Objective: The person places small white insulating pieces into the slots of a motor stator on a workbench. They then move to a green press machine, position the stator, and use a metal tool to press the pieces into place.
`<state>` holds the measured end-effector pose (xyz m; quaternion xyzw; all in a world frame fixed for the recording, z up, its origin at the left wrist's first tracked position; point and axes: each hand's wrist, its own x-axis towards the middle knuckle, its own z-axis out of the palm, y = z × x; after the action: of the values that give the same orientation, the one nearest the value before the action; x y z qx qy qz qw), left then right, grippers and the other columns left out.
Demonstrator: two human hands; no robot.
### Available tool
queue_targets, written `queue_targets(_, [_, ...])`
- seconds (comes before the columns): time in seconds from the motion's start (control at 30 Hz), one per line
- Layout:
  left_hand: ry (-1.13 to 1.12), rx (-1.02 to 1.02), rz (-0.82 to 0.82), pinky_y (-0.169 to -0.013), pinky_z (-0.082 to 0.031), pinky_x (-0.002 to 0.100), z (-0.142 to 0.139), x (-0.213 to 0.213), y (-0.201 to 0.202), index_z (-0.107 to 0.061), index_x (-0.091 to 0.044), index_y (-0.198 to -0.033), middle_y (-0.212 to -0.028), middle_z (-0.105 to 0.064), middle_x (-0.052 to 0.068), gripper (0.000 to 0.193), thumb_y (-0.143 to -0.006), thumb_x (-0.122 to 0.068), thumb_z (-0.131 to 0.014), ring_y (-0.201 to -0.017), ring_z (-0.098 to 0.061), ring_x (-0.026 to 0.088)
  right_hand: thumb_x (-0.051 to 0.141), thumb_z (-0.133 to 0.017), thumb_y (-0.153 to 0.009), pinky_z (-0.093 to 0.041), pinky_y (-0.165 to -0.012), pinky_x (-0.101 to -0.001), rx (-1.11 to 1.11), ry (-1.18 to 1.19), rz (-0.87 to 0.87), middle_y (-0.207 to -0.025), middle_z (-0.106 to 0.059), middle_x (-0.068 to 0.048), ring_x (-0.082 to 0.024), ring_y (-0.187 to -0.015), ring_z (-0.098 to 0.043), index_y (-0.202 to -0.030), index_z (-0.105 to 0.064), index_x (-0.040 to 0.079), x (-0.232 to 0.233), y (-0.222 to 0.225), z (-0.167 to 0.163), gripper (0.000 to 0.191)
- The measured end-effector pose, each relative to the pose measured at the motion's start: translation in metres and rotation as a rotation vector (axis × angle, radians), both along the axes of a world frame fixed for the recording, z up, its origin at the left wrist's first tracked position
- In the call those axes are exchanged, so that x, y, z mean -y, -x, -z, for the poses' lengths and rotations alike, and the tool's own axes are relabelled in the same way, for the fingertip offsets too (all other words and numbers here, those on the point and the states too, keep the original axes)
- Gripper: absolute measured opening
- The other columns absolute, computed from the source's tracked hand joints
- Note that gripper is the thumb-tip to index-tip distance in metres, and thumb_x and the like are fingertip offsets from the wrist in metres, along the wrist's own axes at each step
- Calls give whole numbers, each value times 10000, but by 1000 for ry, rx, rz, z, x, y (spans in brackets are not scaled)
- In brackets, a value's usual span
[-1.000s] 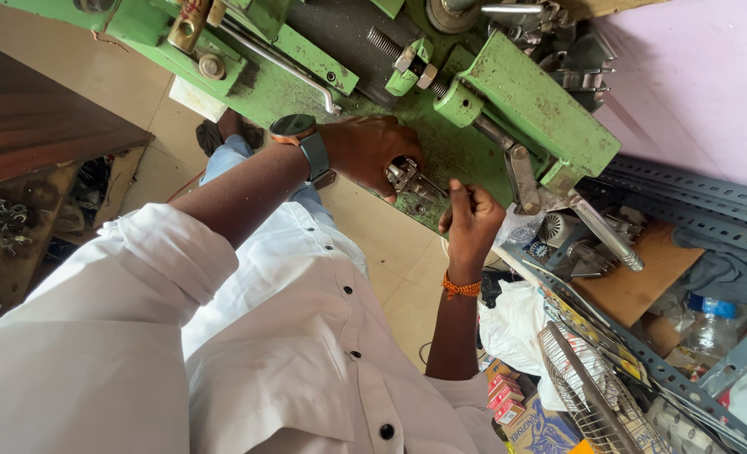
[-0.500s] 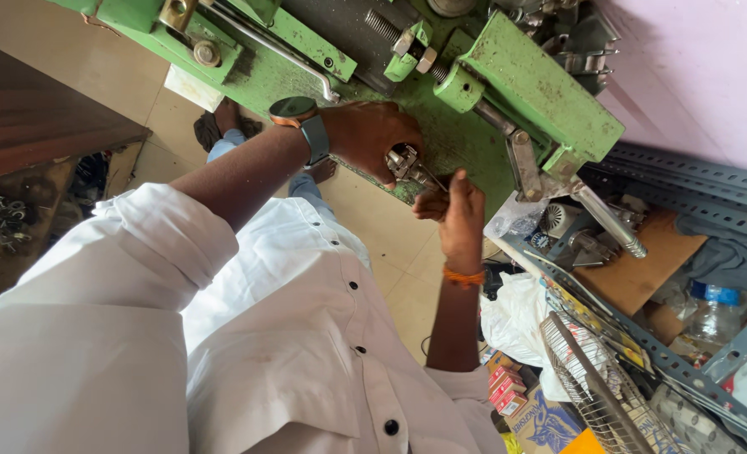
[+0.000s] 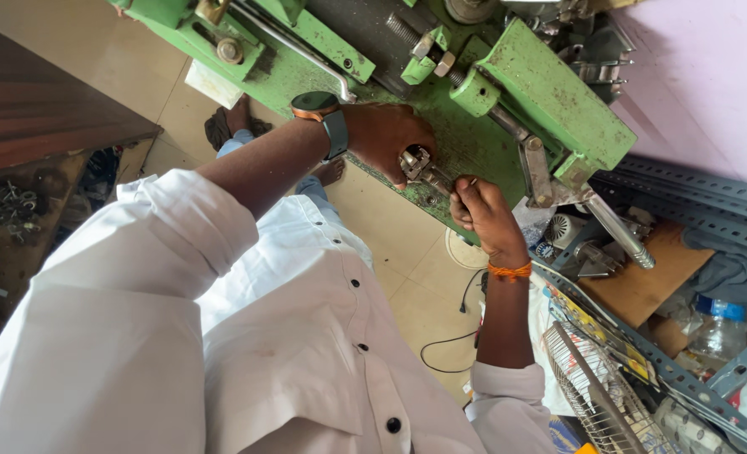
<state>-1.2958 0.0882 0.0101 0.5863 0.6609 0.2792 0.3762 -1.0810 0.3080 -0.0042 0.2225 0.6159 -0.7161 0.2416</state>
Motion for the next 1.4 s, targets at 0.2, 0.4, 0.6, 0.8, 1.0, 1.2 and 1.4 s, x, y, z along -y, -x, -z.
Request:
queue_targets(0.2, [-12,-11,-17,-1000,-472,489,2,2,-1,-668,-154,-1278,-1262,-664,93,663,-668,-325,-865,-1179,-586,357,499,-505,-1035,-497,-516,-245,-122,-257,154,-712,-658,-48,-105,-582,-630,-944,-544,57,35,3,-17,453])
queue_targets(0.4, [62,31,75,-1023,-487,470,-1,-1,5,-673,-162,-1285,-1243,-681,87,653,-678,-322,-852,-1179,-606,336,398,-596,-1111,-460,-553,-284,120,214,37,-751,-580,-38,-110,-622,-533,-1025,-554,32,9,16,-7,378])
queue_targets(0.6, [41,-1,23,-984,-479,484,-4,2,1,-674,-137,-1259,-1224,-678,111,639,-678,-323,-864,-1159,-595,355,274,-509,-1085,-521,-538,-280,-34,-27,78,-763,-725,-106,-119,-584,-600,-977,-572,9,19,7,-5,294])
queue_targets(0.8, [87,35,24,-959,-518,482,-4,4,4,-653,-117,-1301,-1226,-687,133,669,-696,-320,-854,-1126,-643,354,144,-501,-1102,-540,-534,-269,-291,-501,127,-724,-684,-90,-114,-594,-650,-986,-613,14,53,3,-1,207])
queue_targets(1.0, [64,24,23,-979,-521,461,1,2,3,-657,-132,-1320,-1256,-688,123,680,-697,-316,-862,-1144,-646,343,134,-559,-1062,-485,-535,-282,-351,-616,85,-771,-696,-117,-144,-588,-595,-1167,-695,-7,54,-5,-11,223])
queue_targets(1.2, [46,57,4,-975,-524,444,4,4,5,-660,-142,-1320,-1290,-671,113,694,-670,-294,-851,-1153,-647,326,239,-577,-1086,-584,-701,-267,-205,-277,250,-927,-766,-151,-131,-736,-704,-1234,-673,-79,41,-12,-19,364])
queue_targets(1.4, [70,57,0,-989,-525,438,2,4,5,-660,-152,-1332,-1282,-676,121,703,-669,-302,-840,-1158,-652,325,313,-520,-1078,-628,-725,-296,-139,9,347,-911,-752,-132,-167,-754,-735,-1158,-663,-82,34,-4,-23,428])
